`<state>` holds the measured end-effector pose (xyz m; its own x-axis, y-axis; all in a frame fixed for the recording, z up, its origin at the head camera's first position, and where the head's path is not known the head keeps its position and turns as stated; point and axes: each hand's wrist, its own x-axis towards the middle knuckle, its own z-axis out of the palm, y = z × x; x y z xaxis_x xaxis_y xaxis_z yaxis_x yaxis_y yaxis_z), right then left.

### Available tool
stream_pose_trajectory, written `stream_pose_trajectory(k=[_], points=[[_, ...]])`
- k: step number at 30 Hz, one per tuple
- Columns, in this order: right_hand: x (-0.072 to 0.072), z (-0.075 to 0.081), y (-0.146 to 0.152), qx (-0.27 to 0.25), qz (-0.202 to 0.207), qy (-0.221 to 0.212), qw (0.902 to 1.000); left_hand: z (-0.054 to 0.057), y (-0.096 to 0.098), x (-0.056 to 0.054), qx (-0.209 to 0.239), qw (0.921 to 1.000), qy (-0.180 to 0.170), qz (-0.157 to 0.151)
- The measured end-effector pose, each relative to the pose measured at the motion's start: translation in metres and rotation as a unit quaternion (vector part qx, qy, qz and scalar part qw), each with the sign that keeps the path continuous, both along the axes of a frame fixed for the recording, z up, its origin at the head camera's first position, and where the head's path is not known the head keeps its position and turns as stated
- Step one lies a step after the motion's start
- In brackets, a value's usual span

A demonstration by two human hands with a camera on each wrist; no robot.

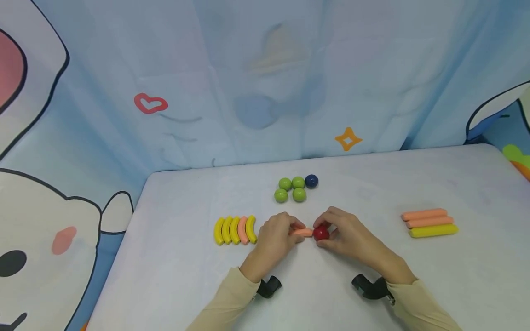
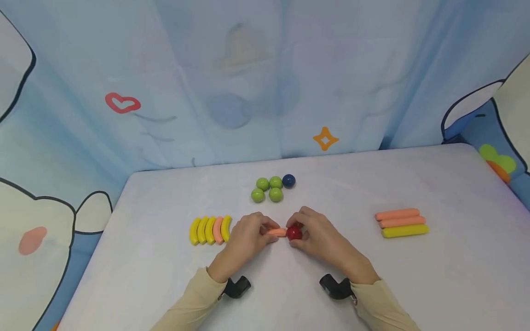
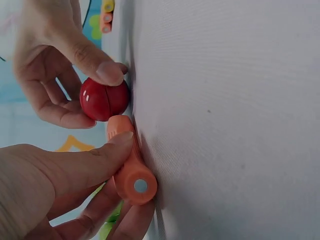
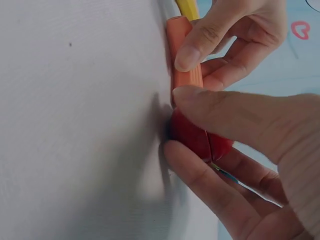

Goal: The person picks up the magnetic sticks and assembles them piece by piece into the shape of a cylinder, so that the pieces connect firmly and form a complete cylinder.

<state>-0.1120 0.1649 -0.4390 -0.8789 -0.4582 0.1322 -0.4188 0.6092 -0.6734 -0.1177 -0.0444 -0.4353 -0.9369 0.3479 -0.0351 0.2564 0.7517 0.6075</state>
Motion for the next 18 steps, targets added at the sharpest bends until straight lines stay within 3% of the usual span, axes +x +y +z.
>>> stream_pose_trajectory(k=[8,18], points=[[-0.0006,-0.0026,0.0002,-0.014,-0.008,-0.011,0.9998,-0.0005,-0.0008,-0.0043,0.004,0.9998,-0.02,-0.003],[0.0017,-0.005,-0.0003,-0.025,-0.009,-0.002,0.9997,0.0004,-0.0007,0.003,0.002,0.9999,0.015,-0.007]])
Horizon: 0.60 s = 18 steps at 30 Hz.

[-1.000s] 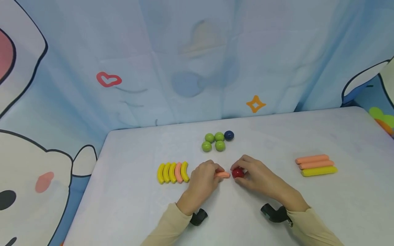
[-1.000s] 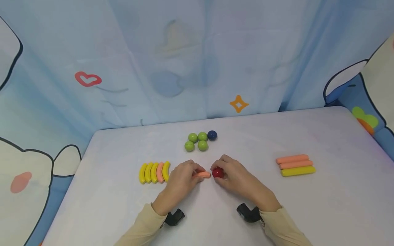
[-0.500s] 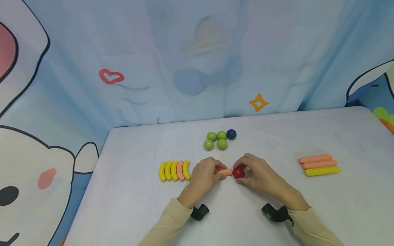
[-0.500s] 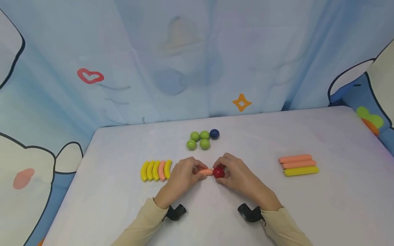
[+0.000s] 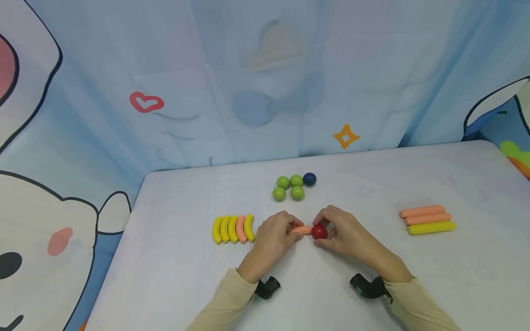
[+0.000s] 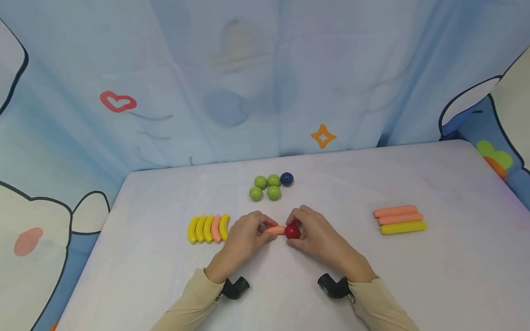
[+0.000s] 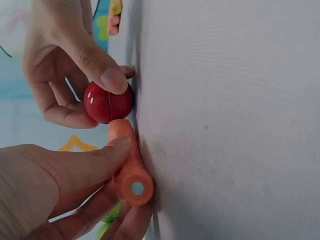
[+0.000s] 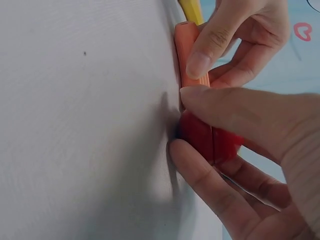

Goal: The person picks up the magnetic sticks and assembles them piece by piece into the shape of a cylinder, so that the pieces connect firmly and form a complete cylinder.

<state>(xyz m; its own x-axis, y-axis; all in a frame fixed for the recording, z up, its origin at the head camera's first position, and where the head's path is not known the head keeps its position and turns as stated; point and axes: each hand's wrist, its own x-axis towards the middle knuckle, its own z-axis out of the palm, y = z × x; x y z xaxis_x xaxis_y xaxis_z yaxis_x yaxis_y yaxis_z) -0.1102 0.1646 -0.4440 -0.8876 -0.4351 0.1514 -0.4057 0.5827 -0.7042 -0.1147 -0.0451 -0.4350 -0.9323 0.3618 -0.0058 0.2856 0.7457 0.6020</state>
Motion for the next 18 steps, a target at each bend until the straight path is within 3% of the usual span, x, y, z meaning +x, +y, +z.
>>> stream_pose_trajectory(k=[9,18], points=[[0.0028,0.002,0.003,0.003,0.003,-0.007,1.0,0.0008,0.0006,-0.0002,0.009,0.9999,0.001,-0.007],[0.0007,-0.0001,-0.0035,0.04,0.006,0.032,0.9987,-0.0001,0.0018,0.0018,0.005,0.9999,0.013,-0.01]])
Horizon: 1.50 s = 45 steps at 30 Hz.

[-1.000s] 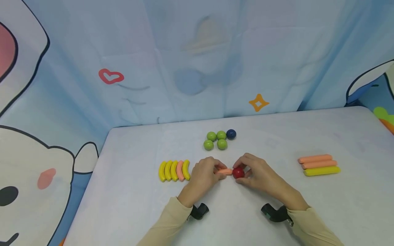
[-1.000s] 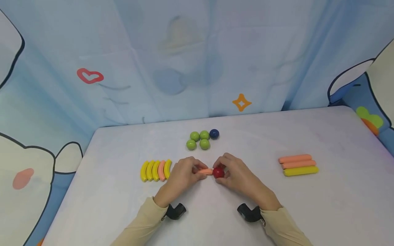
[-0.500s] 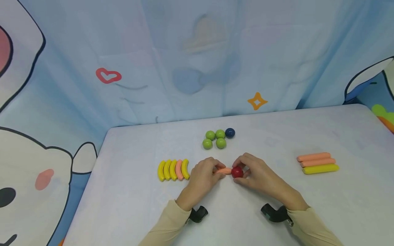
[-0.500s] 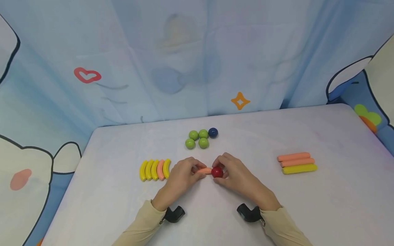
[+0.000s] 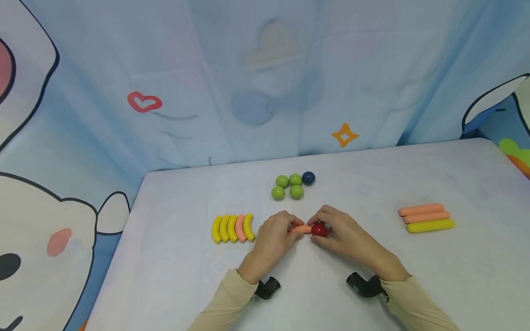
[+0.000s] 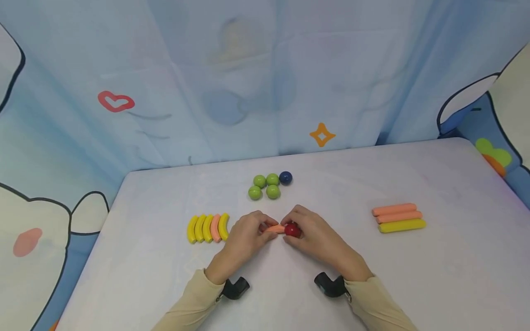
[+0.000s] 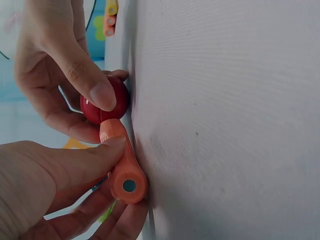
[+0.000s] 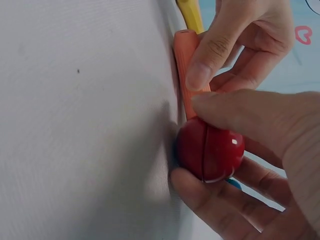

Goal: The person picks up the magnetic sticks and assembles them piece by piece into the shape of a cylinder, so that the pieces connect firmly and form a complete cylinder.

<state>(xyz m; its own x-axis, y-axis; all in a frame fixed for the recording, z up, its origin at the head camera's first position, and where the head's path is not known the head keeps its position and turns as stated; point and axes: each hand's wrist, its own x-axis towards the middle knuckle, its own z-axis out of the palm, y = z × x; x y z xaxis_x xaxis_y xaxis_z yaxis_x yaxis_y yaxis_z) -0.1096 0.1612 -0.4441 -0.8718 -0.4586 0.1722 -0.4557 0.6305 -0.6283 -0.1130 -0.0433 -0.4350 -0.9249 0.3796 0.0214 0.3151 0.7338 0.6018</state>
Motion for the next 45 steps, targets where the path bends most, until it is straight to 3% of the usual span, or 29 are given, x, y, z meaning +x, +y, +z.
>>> stream_pose_trajectory(k=[8,14,19,22,25,29,32,37,45], points=[[0.004,0.002,0.001,0.032,-0.053,0.007,0.9981,-0.001,0.0,0.0,0.006,0.9999,-0.013,0.001],[0.006,0.002,0.001,0.035,-0.056,0.006,0.9978,-0.004,0.003,-0.005,0.026,0.9994,-0.012,-0.018],[0.007,0.002,0.002,0.055,-0.087,0.011,0.9947,-0.005,0.008,-0.011,0.038,0.9986,-0.017,-0.032],[0.009,0.004,0.005,0.069,-0.104,0.004,0.9921,-0.002,0.008,-0.013,0.017,0.9993,-0.003,-0.034],[0.01,0.006,0.009,0.08,-0.117,0.001,0.9899,0.003,0.006,-0.018,-0.016,0.998,0.047,-0.038],[0.012,0.005,0.014,0.085,-0.134,-0.008,0.9873,0.008,0.007,-0.031,-0.053,0.9893,0.125,-0.054],[0.014,0.003,0.016,0.083,-0.14,-0.014,0.9865,0.01,0.009,-0.04,-0.079,0.9821,0.156,-0.07],[0.016,0.002,0.019,0.079,-0.142,-0.008,0.9866,0.012,0.015,-0.049,-0.119,0.9772,0.156,-0.08],[0.018,0.003,0.024,0.079,-0.155,-0.011,0.9847,0.016,0.03,-0.053,-0.184,0.9627,0.167,-0.107]])
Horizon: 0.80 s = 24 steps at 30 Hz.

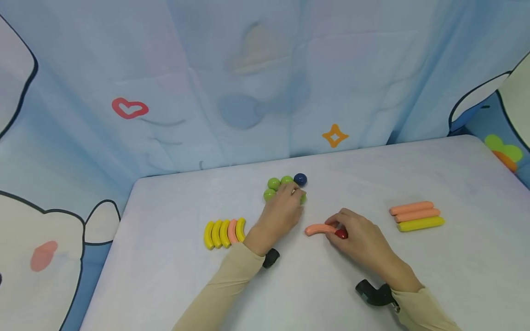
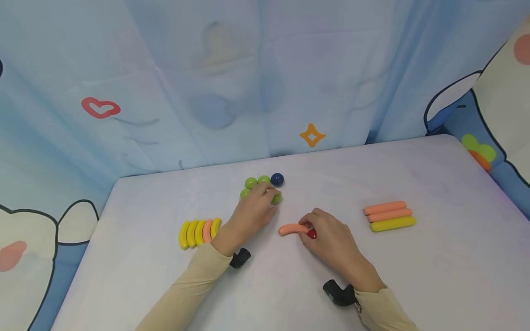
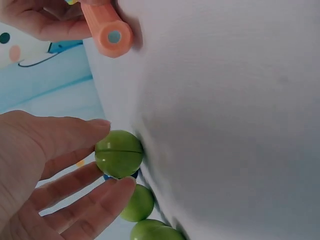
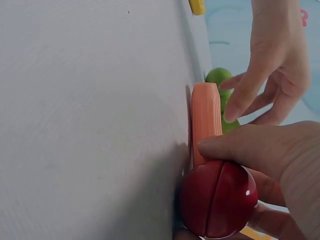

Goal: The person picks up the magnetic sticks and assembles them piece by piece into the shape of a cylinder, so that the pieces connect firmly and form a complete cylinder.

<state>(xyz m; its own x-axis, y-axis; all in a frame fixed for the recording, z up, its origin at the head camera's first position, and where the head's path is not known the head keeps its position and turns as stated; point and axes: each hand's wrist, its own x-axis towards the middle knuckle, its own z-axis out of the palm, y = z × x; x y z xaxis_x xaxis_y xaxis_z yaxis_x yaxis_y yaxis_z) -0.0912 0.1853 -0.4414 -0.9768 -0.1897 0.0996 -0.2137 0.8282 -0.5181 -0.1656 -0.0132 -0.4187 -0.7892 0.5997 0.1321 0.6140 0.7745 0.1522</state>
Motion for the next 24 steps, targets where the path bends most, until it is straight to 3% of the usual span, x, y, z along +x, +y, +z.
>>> stream_pose_trajectory(k=[5,9,16,24], points=[[0.0,0.001,0.001,-0.001,0.001,-0.004,1.0,0.003,0.001,-0.001,-0.016,0.9998,-0.008,-0.003],[0.0,0.001,0.001,0.0,-0.002,-0.014,0.9999,0.0,-0.004,0.001,-0.003,0.9996,-0.027,-0.003],[0.0,-0.002,0.004,-0.003,0.001,-0.004,1.0,-0.003,-0.013,0.016,0.021,0.9972,-0.071,0.002],[-0.003,-0.005,0.008,-0.021,0.014,-0.006,0.9997,-0.012,-0.019,0.025,0.041,0.996,-0.079,-0.012]])
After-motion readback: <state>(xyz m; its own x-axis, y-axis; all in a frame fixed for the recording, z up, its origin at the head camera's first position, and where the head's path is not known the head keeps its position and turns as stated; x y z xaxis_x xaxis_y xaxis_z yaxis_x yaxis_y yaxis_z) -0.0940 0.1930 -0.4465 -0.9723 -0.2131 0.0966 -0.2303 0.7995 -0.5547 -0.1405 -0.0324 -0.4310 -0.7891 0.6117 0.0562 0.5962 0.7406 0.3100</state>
